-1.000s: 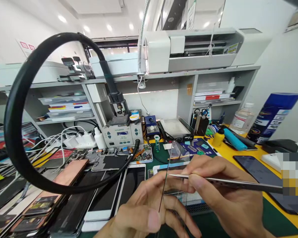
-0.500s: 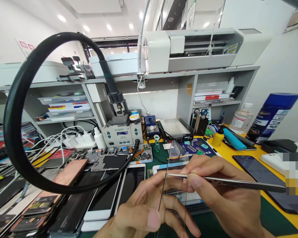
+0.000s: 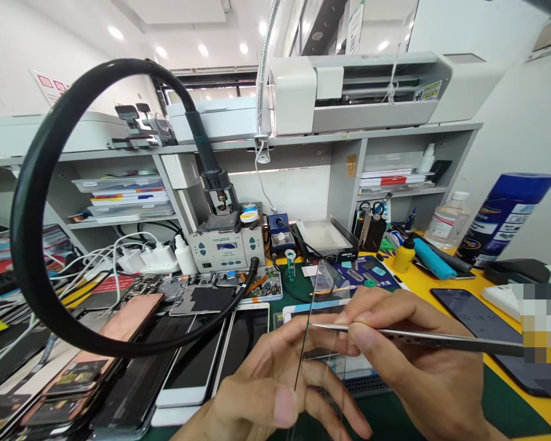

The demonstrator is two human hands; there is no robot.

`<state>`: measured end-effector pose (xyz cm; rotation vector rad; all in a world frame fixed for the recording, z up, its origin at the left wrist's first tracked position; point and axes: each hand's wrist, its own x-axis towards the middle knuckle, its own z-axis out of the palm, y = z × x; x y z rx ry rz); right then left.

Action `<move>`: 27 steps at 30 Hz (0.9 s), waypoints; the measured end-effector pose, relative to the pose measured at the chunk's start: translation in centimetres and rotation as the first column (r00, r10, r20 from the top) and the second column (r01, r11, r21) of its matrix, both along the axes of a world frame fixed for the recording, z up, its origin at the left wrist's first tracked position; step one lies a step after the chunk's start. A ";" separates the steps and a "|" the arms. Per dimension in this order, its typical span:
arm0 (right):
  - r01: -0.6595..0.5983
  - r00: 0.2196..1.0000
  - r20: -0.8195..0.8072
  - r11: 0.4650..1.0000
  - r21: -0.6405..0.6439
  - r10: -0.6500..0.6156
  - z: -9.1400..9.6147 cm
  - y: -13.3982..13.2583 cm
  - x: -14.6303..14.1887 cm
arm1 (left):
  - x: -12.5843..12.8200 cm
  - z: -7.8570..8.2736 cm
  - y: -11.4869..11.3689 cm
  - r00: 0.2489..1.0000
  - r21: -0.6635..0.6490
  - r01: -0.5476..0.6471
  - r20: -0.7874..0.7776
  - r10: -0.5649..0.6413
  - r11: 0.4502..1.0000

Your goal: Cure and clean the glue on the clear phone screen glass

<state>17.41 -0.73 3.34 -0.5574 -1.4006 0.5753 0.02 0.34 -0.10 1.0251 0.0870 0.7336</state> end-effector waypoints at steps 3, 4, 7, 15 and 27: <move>-0.011 1.000 -0.001 1.000 -0.005 0.011 -0.1 0.0 0.0 | 0.0 0.1 0.0 1.000 0.000 -0.002 0.001 0.002 1.000; -0.011 1.000 -0.002 1.000 -0.004 0.010 -0.1 0.0 0.0 | 0.0 0.1 0.0 1.000 0.001 -0.004 -0.001 0.004 1.000; -0.010 1.000 -0.004 1.000 0.000 0.010 0.0 0.0 0.0 | 0.0 0.0 0.0 1.000 0.004 -0.008 -0.004 0.008 1.000; -0.033 0.999 0.001 0.999 0.002 0.033 0.2 0.0 0.0 | 0.0 0.0 -0.1 1.000 0.013 -0.007 -0.006 0.007 1.000; -0.023 0.999 0.028 0.999 0.031 0.022 0.4 -0.2 0.2 | 0.1 -0.1 0.0 1.000 0.011 -0.012 -0.001 0.012 1.000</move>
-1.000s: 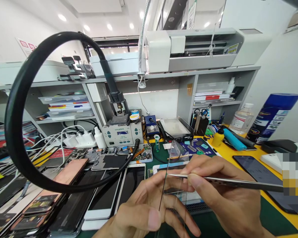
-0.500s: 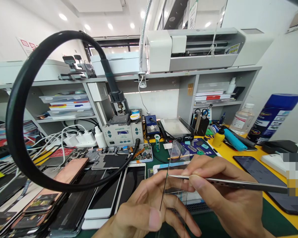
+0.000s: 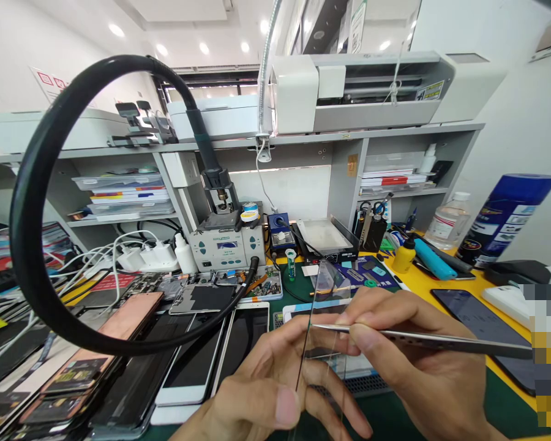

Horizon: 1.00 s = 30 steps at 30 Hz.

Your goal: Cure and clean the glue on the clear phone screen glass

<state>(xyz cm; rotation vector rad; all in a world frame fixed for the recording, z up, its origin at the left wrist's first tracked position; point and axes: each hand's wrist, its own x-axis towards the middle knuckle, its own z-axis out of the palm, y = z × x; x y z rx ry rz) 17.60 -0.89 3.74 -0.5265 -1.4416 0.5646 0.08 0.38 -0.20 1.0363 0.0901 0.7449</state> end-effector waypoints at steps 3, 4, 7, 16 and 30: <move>-0.003 1.000 0.011 1.000 0.002 0.003 0.0 0.0 0.0 | 0.0 0.0 0.0 1.000 -0.001 -0.001 0.003 0.001 1.000; -0.005 1.000 0.015 1.000 -0.004 0.005 0.0 0.0 0.1 | 0.0 0.0 0.0 1.000 -0.002 -0.004 0.003 0.004 1.000; -0.012 1.000 0.011 1.000 0.000 0.012 -0.1 0.1 0.1 | 0.0 0.1 -0.1 1.000 -0.003 -0.007 0.002 0.007 1.000; -0.025 0.997 -0.074 0.998 -0.061 0.021 -0.2 0.3 0.1 | 0.0 -1.1 0.2 0.996 0.049 -0.076 0.058 0.073 0.996; -0.072 0.993 -0.100 0.992 -0.107 0.061 -0.8 0.6 0.2 | -0.1 -1.1 -0.2 0.982 0.143 -0.184 -0.005 0.187 0.972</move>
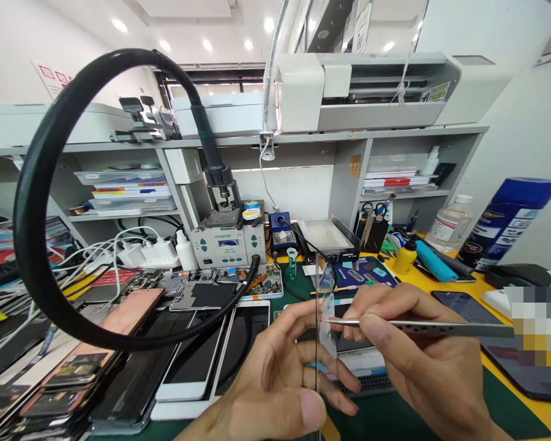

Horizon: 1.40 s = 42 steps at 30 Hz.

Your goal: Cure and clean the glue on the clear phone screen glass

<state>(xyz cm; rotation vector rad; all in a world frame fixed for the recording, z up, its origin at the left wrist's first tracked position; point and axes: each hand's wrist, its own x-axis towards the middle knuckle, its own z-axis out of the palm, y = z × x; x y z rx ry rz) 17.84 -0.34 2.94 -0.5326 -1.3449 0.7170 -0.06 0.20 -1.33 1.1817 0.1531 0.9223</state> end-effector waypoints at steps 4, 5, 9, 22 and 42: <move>-0.005 1.000 0.001 1.000 0.012 0.005 0.1 -0.1 -0.1 | -0.1 0.2 -0.2 1.000 -0.014 0.002 -0.011 -0.002 1.000; -0.003 1.000 0.004 1.000 0.017 0.003 0.0 -0.1 -0.1 | -0.1 0.2 -0.2 1.000 -0.015 0.009 -0.010 -0.009 1.000; -0.006 1.000 0.026 1.000 0.022 0.005 -0.3 -0.3 0.0 | -0.1 0.5 -0.5 0.999 -0.036 0.022 0.031 -0.021 0.999; 0.046 0.998 0.043 0.999 -0.028 -0.045 -0.8 -0.5 -0.9 | 0.7 0.0 -0.7 0.992 -0.084 -0.063 0.108 0.072 0.994; -0.007 0.995 0.099 0.993 -0.117 0.019 -1.0 -0.5 -0.7 | 0.6 -0.5 -0.7 0.990 -0.147 -0.043 0.124 0.062 0.988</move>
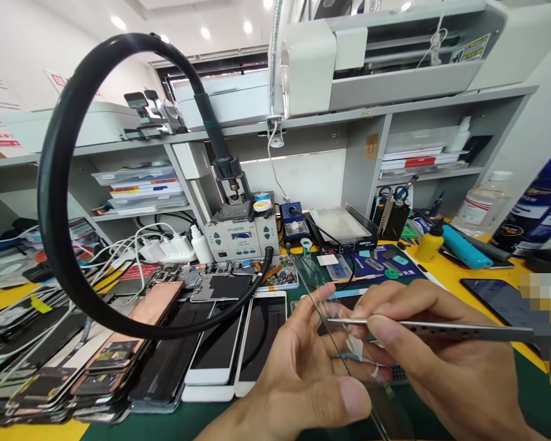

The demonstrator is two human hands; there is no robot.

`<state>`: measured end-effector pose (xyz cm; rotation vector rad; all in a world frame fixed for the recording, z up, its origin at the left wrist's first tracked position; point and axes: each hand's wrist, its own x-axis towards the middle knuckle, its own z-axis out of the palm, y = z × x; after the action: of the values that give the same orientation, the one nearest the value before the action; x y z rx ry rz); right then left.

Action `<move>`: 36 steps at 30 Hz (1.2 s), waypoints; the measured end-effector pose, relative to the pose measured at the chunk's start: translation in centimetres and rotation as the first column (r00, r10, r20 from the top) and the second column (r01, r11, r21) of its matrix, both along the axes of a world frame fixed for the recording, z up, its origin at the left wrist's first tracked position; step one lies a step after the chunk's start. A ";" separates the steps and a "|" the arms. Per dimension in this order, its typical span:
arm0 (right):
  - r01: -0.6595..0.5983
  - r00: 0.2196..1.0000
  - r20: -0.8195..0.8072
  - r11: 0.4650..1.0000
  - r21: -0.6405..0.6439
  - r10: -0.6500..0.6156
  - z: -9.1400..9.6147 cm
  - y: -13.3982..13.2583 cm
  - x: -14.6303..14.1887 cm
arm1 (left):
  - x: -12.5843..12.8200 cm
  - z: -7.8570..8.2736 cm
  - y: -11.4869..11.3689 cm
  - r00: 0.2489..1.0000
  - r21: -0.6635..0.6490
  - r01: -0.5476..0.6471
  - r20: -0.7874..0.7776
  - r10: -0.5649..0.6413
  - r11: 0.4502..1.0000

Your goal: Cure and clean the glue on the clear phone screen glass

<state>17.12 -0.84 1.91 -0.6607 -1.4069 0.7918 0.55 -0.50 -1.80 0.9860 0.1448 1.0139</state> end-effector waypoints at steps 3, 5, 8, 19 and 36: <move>0.002 1.000 0.006 1.000 0.011 -0.002 0.0 0.0 0.0 | 0.0 -0.2 0.0 1.000 -0.016 0.002 -0.002 -0.002 1.000; 0.006 1.000 -0.012 1.000 0.014 -0.006 0.1 0.0 -0.1 | 0.0 -0.2 0.1 1.000 -0.023 -0.001 -0.005 0.001 1.000; 0.015 1.000 -0.005 0.999 0.029 -0.015 0.4 0.0 -0.4 | -0.1 -0.2 0.1 1.000 -0.028 0.001 -0.016 -0.002 1.000; 0.026 0.999 0.038 0.998 0.059 -0.028 0.2 0.0 -0.1 | -0.3 -0.3 0.1 1.000 -0.012 0.020 -0.019 -0.020 1.000; -0.012 0.999 0.048 0.999 0.049 0.010 0.3 -0.2 0.3 | -0.2 -0.3 0.3 0.999 0.013 0.031 -0.037 -0.031 0.999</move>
<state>17.42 -1.02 2.17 -0.6380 -1.4704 0.7515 0.30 -0.15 -2.08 1.0172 0.1529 0.9698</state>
